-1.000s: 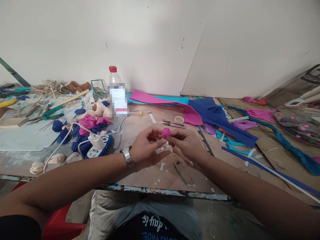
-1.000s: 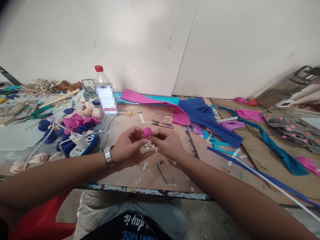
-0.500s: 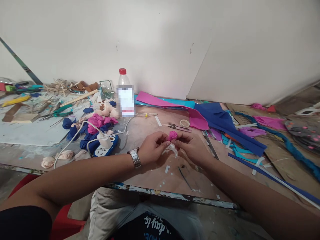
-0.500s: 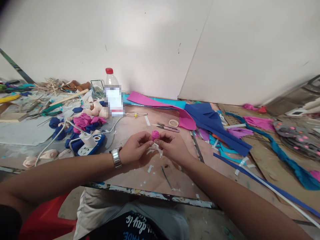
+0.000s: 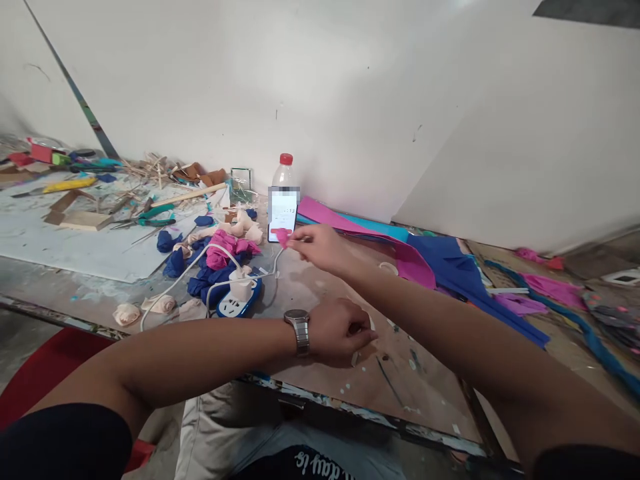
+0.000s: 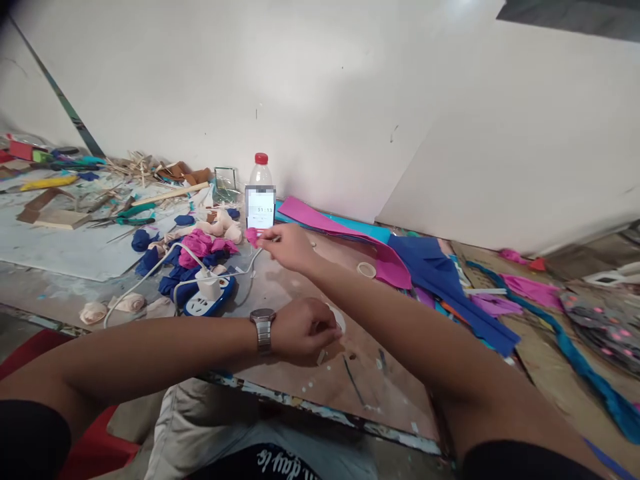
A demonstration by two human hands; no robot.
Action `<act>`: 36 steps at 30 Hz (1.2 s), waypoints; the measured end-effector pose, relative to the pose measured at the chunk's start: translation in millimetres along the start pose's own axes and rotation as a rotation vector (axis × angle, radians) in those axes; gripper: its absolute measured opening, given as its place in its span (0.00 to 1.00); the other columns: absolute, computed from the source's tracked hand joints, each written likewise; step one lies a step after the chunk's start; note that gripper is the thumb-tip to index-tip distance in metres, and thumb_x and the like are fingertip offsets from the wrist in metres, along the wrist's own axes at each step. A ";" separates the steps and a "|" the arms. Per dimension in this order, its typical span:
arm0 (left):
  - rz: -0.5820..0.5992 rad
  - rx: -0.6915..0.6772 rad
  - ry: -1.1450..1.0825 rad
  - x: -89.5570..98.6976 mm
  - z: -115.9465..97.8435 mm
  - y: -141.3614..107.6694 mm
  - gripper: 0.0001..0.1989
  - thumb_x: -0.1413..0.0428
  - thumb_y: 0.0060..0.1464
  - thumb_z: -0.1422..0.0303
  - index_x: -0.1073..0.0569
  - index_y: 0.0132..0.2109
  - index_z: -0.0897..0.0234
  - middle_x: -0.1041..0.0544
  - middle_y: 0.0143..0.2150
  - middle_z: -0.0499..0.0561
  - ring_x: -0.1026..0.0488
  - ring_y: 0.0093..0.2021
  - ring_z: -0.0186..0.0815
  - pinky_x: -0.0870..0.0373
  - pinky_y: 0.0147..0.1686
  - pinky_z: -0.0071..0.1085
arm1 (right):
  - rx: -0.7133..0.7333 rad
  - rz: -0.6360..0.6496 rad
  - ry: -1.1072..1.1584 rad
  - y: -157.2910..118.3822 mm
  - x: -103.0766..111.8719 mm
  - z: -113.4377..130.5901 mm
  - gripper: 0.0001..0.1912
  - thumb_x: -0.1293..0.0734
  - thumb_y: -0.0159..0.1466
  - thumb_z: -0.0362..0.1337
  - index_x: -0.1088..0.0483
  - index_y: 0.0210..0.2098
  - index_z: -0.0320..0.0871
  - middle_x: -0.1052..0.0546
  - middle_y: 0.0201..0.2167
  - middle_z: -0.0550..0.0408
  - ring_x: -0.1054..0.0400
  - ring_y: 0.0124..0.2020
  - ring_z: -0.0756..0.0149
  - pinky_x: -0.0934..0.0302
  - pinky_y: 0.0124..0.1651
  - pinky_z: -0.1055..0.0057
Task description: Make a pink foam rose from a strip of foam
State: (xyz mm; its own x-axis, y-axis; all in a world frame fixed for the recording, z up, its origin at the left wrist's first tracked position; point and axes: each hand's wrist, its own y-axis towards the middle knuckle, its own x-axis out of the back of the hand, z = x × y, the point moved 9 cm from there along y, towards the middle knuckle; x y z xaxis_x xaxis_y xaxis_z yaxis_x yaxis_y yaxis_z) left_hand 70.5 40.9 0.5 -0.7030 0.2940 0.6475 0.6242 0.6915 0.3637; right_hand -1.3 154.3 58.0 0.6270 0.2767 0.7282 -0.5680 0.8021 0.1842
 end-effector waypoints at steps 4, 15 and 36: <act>0.057 -0.061 0.063 -7.9 -2.8 -2.3 0.16 0.45 0.63 0.61 0.24 0.29 0.64 0.22 0.28 0.50 0.28 0.31 0.34 0.38 0.32 0.30 | 0.120 0.010 -0.204 71.1 -58.1 31.5 0.07 0.31 0.65 0.35 0.19 0.36 0.43 0.17 0.37 0.54 0.25 0.39 0.64 0.38 0.42 0.72; 0.011 -0.084 0.004 -13.6 4.0 -4.2 0.12 0.41 0.58 0.64 0.25 0.28 0.63 0.22 0.27 0.51 0.26 0.33 0.39 0.31 0.39 0.33 | 0.212 0.125 -0.479 107.3 -117.1 49.4 0.07 0.33 0.63 0.27 0.21 0.32 0.36 0.18 0.38 0.41 0.26 0.41 0.55 0.42 0.43 0.68; 0.067 -0.143 0.139 -9.4 -6.0 -2.1 0.20 0.49 0.65 0.57 0.26 0.28 0.62 0.21 0.29 0.53 0.28 0.29 0.35 0.41 0.31 0.32 | 0.071 -0.063 -0.722 18.7 61.4 -48.9 0.17 0.40 0.71 0.37 0.21 0.42 0.37 0.23 0.51 0.38 0.32 0.50 0.53 0.44 0.51 0.62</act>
State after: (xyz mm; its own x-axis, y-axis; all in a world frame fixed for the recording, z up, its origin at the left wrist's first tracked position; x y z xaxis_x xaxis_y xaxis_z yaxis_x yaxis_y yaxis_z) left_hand 77.8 32.8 -2.4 -0.6108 0.2357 0.7559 0.7169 0.5698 0.4017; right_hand 52.6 212.2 73.9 0.1654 -0.2069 0.9643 -0.5907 0.7622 0.2648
